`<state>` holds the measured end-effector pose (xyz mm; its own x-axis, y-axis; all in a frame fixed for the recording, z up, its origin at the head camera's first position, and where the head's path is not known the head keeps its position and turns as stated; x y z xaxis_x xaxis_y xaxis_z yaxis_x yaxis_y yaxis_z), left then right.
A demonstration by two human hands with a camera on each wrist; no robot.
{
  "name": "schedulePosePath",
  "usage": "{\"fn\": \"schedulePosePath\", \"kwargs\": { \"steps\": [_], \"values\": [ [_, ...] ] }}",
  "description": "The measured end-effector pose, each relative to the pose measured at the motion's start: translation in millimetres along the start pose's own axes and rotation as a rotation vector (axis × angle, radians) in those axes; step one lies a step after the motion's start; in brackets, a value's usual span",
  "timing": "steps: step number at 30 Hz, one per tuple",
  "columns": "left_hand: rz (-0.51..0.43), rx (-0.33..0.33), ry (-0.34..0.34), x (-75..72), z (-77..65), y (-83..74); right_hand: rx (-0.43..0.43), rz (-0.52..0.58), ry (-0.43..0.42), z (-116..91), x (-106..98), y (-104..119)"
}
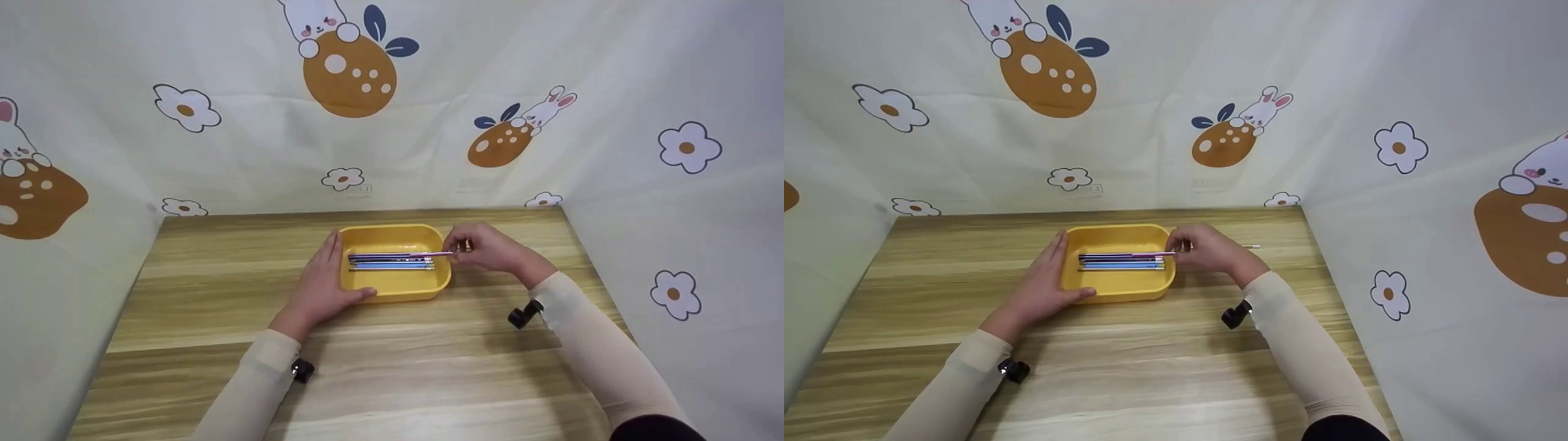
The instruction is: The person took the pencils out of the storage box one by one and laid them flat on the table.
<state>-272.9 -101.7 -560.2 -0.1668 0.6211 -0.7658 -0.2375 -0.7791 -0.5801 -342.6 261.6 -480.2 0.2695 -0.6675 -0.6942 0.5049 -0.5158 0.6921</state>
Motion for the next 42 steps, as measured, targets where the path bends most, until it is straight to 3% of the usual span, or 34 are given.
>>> {"fn": "schedulePosePath", "kwargs": {
  "steps": [23, 42],
  "values": [
    [0.007, 0.001, 0.012, 0.1, 0.2, 0.2, 0.106, -0.020, -0.118, -35.2, -46.7, -47.8],
    [0.007, 0.001, 0.006, -0.6, -0.3, -0.1, 0.182, 0.004, -0.162, -45.9, -44.9, -85.3]
  ]
}}
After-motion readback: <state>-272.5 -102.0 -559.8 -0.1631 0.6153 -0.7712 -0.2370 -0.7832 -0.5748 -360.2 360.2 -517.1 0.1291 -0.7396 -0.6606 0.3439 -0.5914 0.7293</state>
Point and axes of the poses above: each hand's wrist, its own z-axis towards the middle knuckle, its own x-axis out of the palm, y = z × x, the point moved 2 cm from there along z, towards the middle knuckle, and after that the axes turned 14 degrees about -y, right-handed, at the moved point
